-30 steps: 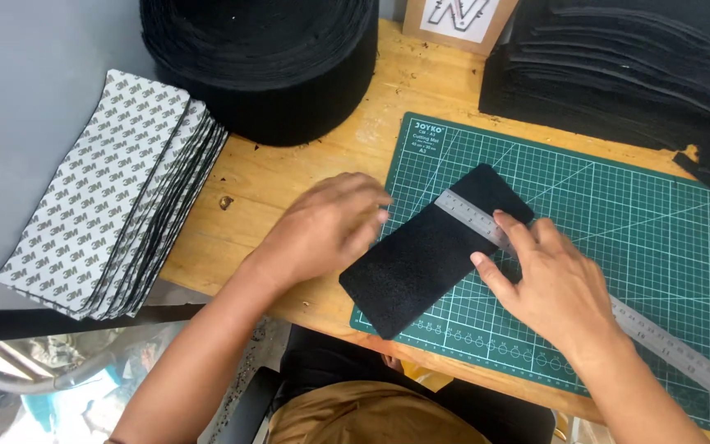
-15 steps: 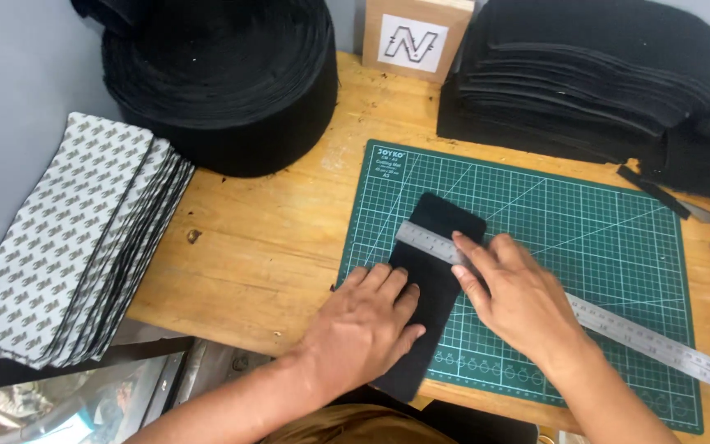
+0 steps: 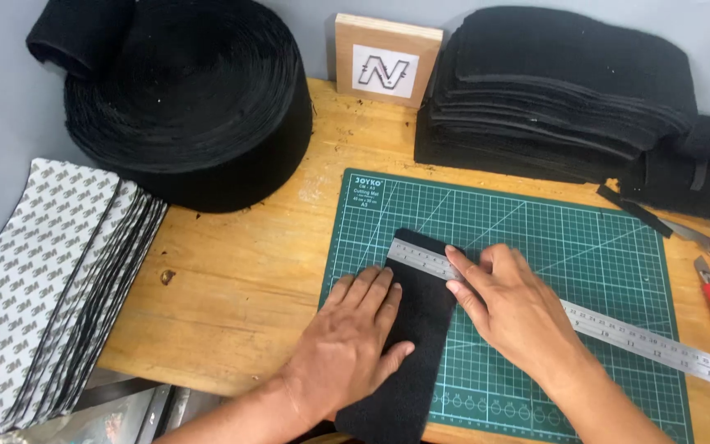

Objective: The person measures a piece of black fabric using a metal ruler on a green cutting mat. They repeatedly align the ruler, adjust the fabric, and check dimensions before moving the fabric aside and picking up another piece to repeat the process.

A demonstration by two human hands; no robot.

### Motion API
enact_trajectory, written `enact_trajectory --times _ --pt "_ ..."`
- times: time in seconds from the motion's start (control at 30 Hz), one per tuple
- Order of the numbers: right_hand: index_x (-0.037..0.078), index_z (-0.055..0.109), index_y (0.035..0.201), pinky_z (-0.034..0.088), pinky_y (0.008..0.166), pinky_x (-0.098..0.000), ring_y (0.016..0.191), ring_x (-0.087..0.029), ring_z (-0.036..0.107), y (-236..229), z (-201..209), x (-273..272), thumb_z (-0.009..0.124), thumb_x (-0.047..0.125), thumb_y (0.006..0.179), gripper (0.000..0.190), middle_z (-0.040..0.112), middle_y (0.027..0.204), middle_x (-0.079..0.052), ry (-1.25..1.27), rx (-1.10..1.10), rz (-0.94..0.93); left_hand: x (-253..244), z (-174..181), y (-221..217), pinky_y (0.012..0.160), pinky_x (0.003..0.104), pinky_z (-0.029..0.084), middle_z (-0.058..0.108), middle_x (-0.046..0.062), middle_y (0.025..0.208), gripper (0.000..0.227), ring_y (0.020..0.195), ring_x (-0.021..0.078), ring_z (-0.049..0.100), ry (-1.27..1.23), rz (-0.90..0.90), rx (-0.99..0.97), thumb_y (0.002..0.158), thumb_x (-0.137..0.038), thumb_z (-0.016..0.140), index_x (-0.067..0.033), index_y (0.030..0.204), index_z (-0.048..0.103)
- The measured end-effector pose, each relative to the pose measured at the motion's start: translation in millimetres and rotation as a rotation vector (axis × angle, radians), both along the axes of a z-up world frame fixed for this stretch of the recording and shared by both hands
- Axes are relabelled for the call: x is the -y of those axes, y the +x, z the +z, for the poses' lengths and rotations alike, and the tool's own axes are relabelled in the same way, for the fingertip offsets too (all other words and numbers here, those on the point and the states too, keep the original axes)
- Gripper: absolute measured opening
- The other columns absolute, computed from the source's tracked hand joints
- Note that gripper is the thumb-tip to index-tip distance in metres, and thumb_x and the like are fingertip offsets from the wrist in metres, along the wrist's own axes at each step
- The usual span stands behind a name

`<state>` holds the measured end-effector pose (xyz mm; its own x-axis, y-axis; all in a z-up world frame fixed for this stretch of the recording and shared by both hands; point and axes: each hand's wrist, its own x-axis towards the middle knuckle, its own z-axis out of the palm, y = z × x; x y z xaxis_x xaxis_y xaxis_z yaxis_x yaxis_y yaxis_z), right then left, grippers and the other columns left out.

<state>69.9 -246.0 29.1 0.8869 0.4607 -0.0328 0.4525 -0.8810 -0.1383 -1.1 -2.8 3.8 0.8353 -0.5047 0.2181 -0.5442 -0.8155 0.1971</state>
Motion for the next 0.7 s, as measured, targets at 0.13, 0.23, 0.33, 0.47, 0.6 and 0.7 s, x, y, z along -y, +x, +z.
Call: enact_trajectory --times 0.13,0.23,0.33,0.47,0.6,0.7 --pt "0.024 0.052 0.152 0.061 0.076 -0.0460 0.098 -0.028 0.057 0.9 -4.3 -0.3 0.051 0.047 0.099 0.058 0.053 0.108 -0.009 0.026 0.034 0.038 3.3 -6.4 3.9 0.119 0.054 0.026 0.048 0.025 0.152 0.074 0.144 0.0392 0.038 -0.042 0.023 -0.044 0.105 -0.056 0.039 0.0052 0.147 0.049" --pt "0.027 0.052 0.151 0.060 0.070 -0.0453 0.094 -0.027 0.056 2.5 -3.9 0.5 0.051 0.047 0.098 0.056 0.054 0.109 -0.007 0.024 0.003 0.029 4.7 -0.4 6.4 0.116 0.059 0.028 0.052 0.028 0.144 0.073 0.137 0.0433 0.044 -0.104 0.029 -0.018 0.103 -0.055 0.041 0.0061 0.140 0.054" --pt "0.027 0.051 0.152 0.060 0.071 -0.0424 0.095 -0.026 0.056 6.4 -5.9 5.0 0.052 0.045 0.098 0.057 0.056 0.110 -0.007 0.041 0.023 0.061 3.0 8.7 10.2 0.121 0.060 0.022 0.040 0.034 0.154 0.071 0.147 0.0452 0.035 -0.168 0.000 -0.036 0.098 -0.053 0.051 0.0080 0.136 0.055" --pt "0.026 0.049 0.154 0.056 0.075 -0.0407 0.089 -0.024 0.053 12.4 -9.9 9.6 0.052 0.041 0.099 0.056 0.056 0.108 -0.005 0.074 0.054 0.123 1.5 12.9 13.0 0.120 0.060 0.024 0.040 0.036 0.154 0.067 0.148 0.0461 0.035 -0.256 -0.028 -0.045 0.101 -0.049 0.050 0.0097 0.134 0.056" --pt "0.026 0.046 0.156 0.053 0.086 -0.0401 0.094 -0.024 0.054 15.2 -13.5 11.3 0.046 0.043 0.101 0.057 0.056 0.113 -0.005 0.043 0.046 0.124 1.4 7.6 16.2 0.120 0.062 0.025 0.041 0.038 0.153 0.065 0.147 0.0487 0.035 -0.282 -0.032 -0.043 0.101 -0.047 0.051 0.0102 0.131 0.058" --pt "0.024 0.046 0.156 0.052 0.086 -0.0420 0.096 -0.026 0.054 19.4 -17.5 13.8 0.049 0.042 0.100 0.059 0.056 0.114 -0.007 0.026 0.078 0.155 1.4 -0.8 15.9 0.119 0.064 0.025 0.039 0.038 0.154 0.065 0.148 0.0491 0.034 -0.287 -0.030 -0.017 0.102 -0.047 0.050 0.0098 0.132 0.056"
